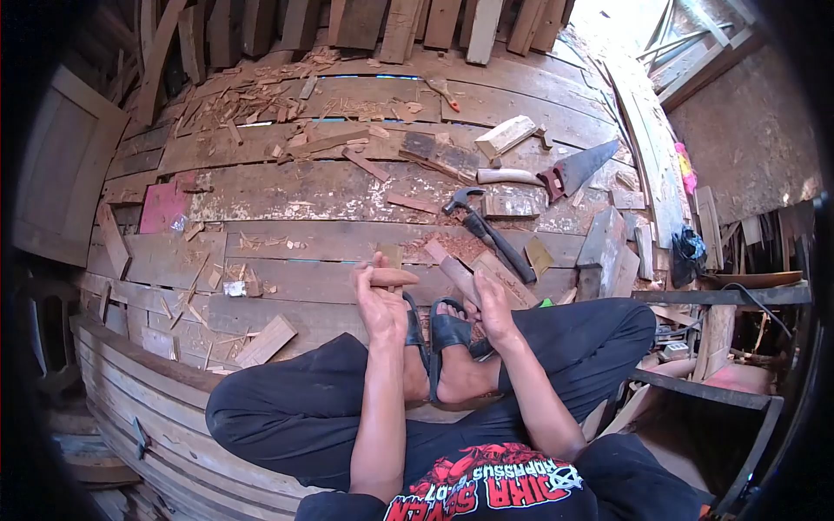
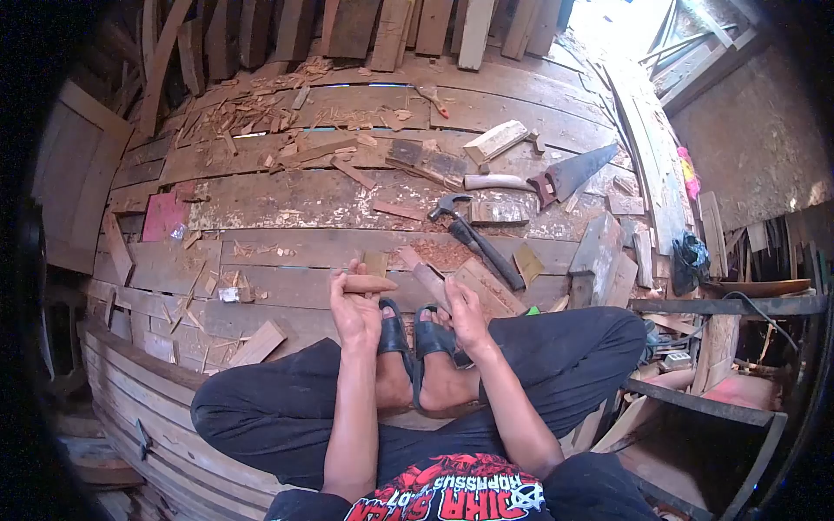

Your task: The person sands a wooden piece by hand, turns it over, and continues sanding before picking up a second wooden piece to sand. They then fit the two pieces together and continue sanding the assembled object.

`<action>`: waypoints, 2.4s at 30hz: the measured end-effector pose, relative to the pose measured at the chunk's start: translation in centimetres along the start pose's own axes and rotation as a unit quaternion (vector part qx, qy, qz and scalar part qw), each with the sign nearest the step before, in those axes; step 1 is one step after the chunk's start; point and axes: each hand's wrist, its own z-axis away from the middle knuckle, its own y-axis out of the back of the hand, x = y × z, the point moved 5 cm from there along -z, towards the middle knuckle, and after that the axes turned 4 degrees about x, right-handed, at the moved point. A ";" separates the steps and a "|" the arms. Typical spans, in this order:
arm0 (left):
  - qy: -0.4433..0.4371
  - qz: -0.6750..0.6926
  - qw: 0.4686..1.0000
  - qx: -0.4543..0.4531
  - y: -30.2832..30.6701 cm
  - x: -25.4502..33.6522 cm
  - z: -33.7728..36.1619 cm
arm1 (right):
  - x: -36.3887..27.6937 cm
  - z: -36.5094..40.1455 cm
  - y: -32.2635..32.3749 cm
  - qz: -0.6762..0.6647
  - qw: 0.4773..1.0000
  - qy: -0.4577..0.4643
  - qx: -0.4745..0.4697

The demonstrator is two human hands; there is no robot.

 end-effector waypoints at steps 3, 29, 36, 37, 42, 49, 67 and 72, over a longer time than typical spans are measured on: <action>0.028 -0.025 0.999 -0.009 0.3 0.3 -0.2 | -0.5 -0.1 0.1 -0.009 1.000 0.007 0.009; 0.023 -0.248 0.968 -0.022 -0.8 4.6 2.6 | -1.4 -0.3 -1.0 0.013 0.996 0.049 -0.078; 0.056 -0.283 0.958 0.001 1.2 2.5 4.5 | 4.3 2.5 -9.0 0.148 0.956 0.115 -0.226; 0.047 -0.299 0.953 0.009 2.1 2.4 4.2 | 2.9 3.2 -9.2 0.216 0.938 0.174 -0.207; 0.065 -0.289 0.953 0.061 3.8 2.0 3.5 | 4.2 5.1 -6.8 0.164 0.955 -0.020 -0.245; -0.010 -0.342 0.938 0.055 2.3 3.5 3.8 | 4.9 4.4 -4.1 0.251 0.936 -0.015 -0.245; 0.128 -0.535 0.835 0.027 2.6 0.6 5.1 | 3.3 0.4 2.5 0.391 0.914 0.062 -0.083; 0.153 -0.488 0.859 -0.008 1.9 -3.1 6.3 | 3.3 0.7 1.9 0.343 0.934 0.080 -0.055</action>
